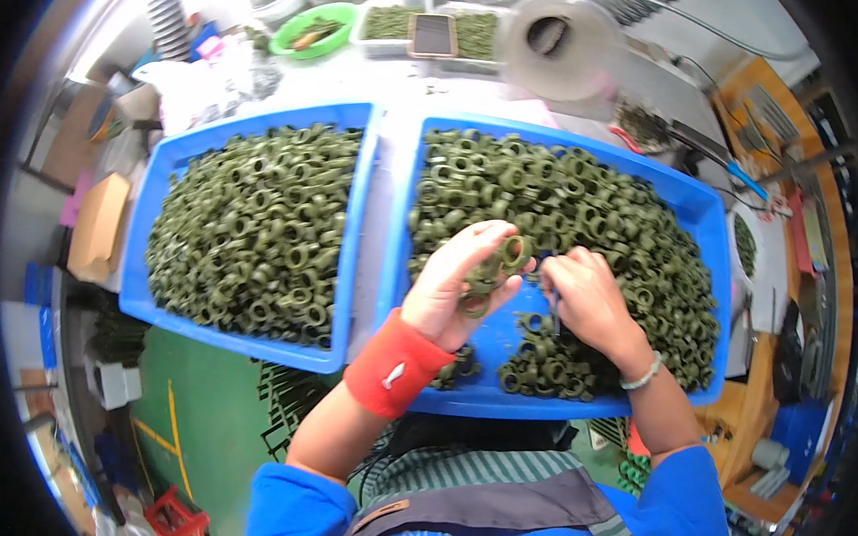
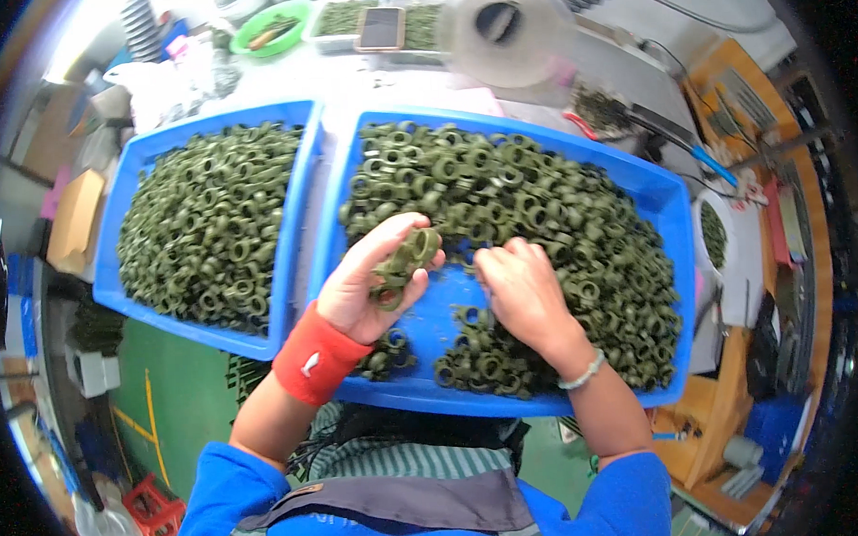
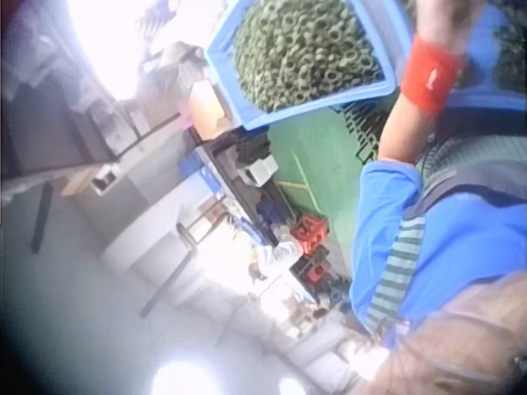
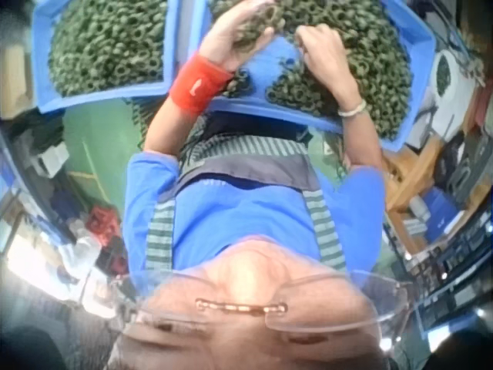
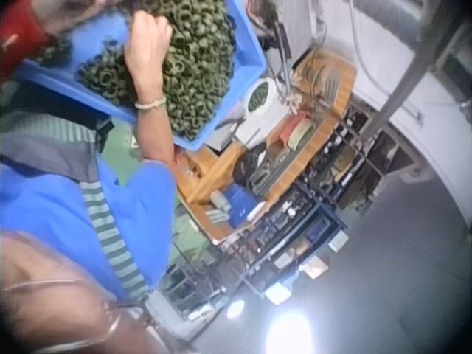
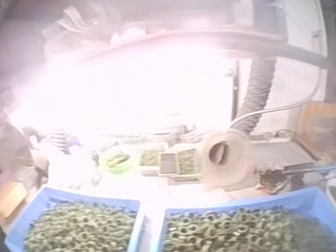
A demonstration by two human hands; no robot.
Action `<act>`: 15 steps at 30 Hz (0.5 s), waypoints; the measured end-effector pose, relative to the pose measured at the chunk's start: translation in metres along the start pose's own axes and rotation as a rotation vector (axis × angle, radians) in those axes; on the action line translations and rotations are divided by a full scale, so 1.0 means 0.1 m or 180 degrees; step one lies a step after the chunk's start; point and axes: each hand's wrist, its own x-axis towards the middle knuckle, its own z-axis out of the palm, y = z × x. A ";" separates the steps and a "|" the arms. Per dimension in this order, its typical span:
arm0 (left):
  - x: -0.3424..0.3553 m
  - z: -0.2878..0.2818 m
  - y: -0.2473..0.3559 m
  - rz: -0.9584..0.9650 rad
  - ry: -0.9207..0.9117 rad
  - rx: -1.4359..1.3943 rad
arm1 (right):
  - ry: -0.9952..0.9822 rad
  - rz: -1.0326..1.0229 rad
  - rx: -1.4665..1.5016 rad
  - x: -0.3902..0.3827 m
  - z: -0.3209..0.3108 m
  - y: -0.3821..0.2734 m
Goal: The person uses tweezers to pick up individual green rubber rings from a large collection in a blue tray and scrapes away excess material with a small blade.
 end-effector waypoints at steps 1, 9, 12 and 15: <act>0.03 -0.01 0.04 0.0042 0.0104 0.0167 | -0.0018 0.0071 0.0036 -0.01 0.00 0.02; -0.34 -0.37 1.67 0.3653 0.2292 0.5137 | 0.0096 0.0276 0.0639 0.07 -0.19 -0.10; -0.46 -0.58 1.94 0.4238 0.2940 0.6836 | 0.0191 0.0316 0.0980 0.09 -0.23 -0.17; -0.30 -0.34 1.48 0.3792 0.1686 0.6105 | 0.0112 0.0756 0.1972 0.07 -0.30 -0.23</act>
